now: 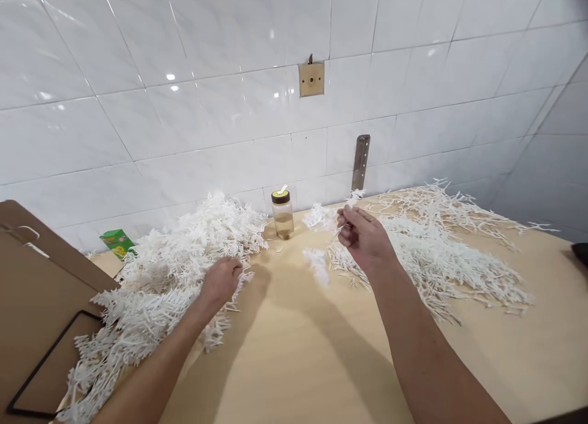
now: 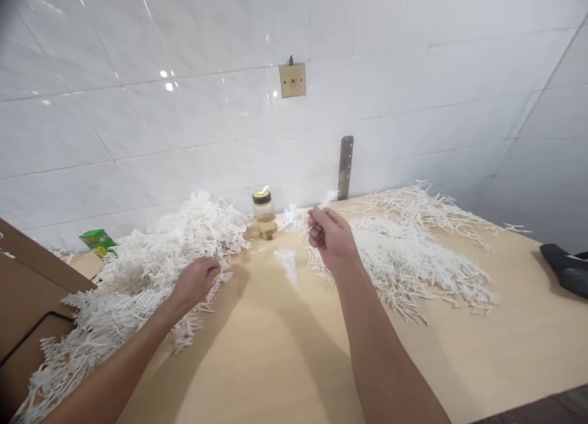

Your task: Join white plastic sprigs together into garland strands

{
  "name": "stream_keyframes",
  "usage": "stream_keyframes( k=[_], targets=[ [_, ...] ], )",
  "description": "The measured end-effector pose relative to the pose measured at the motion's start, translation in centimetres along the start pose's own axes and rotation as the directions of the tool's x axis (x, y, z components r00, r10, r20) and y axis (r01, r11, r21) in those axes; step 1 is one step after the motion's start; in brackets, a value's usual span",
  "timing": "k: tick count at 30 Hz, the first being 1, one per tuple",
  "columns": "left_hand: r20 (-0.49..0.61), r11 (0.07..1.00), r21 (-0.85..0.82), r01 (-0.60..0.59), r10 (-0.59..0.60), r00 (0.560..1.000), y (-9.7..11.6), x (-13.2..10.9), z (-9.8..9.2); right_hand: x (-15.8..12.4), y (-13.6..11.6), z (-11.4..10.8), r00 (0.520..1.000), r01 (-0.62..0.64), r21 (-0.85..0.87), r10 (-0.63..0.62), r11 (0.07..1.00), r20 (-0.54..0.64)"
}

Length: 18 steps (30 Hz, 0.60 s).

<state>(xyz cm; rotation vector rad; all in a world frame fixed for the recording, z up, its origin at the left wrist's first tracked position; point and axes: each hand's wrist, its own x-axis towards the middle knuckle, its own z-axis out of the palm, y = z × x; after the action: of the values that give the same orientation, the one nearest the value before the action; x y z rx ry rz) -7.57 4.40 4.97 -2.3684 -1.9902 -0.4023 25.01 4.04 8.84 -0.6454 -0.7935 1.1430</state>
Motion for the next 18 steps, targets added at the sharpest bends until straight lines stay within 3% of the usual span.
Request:
stream_keyframes(
  k=[2, 6, 8, 10, 12, 15, 16, 18],
  targets=[
    [-0.023, 0.987, -0.158, -0.009, 0.005, 1.0, 2.4, 0.5, -1.7, -0.4, 0.5, 0.6, 0.995, -0.006, -0.125, 0.019, 0.992, 0.101],
    [-0.264, 0.85, -0.494, -0.182, 0.053, 0.963, 8.7, -0.7, -4.0, -1.1, 1.0, 1.4, 0.948, 0.015, -0.371, 0.105, 0.928, 0.299],
    [-0.344, 0.779, -0.517, -0.356, 0.191, 0.919, 11.3, -1.4, -4.1, -1.4, 1.1, 1.6, 0.902, 0.028, -0.442, 0.168, 0.897, 0.398],
    [-0.325, 0.723, -0.526, -0.448, 0.316, 0.892, 13.0, -1.5, -3.5, -1.8, 1.0, 1.9, 0.844, 0.06, -0.489, 0.217, 0.87, 0.491],
    [-0.213, 0.653, -0.662, -0.368, 0.307, 0.928, 13.8, -1.0, -2.6, -2.2, 0.9, 2.1, 0.796, 0.124, -0.544, 0.244, 0.83, 0.554],
    [-0.068, 0.429, -0.887, -0.171, 0.246, 0.967, 13.9, 0.1, -1.3, -2.5, 0.5, 2.1, 0.756, 0.19, -0.626, 0.295, 0.756, 0.585],
    [-0.019, 0.366, -0.925, -0.104, 0.229, 0.973, 13.7, 0.3, -1.0, -2.4, 0.3, 2.0, 0.763, 0.189, -0.631, 0.293, 0.752, 0.577],
    [0.092, 0.267, -0.962, 0.05, 0.148, 0.985, 13.1, 0.6, -0.7, -2.1, -0.2, 1.4, 0.835, 0.17, -0.61, 0.216, 0.774, 0.507]
  ],
)
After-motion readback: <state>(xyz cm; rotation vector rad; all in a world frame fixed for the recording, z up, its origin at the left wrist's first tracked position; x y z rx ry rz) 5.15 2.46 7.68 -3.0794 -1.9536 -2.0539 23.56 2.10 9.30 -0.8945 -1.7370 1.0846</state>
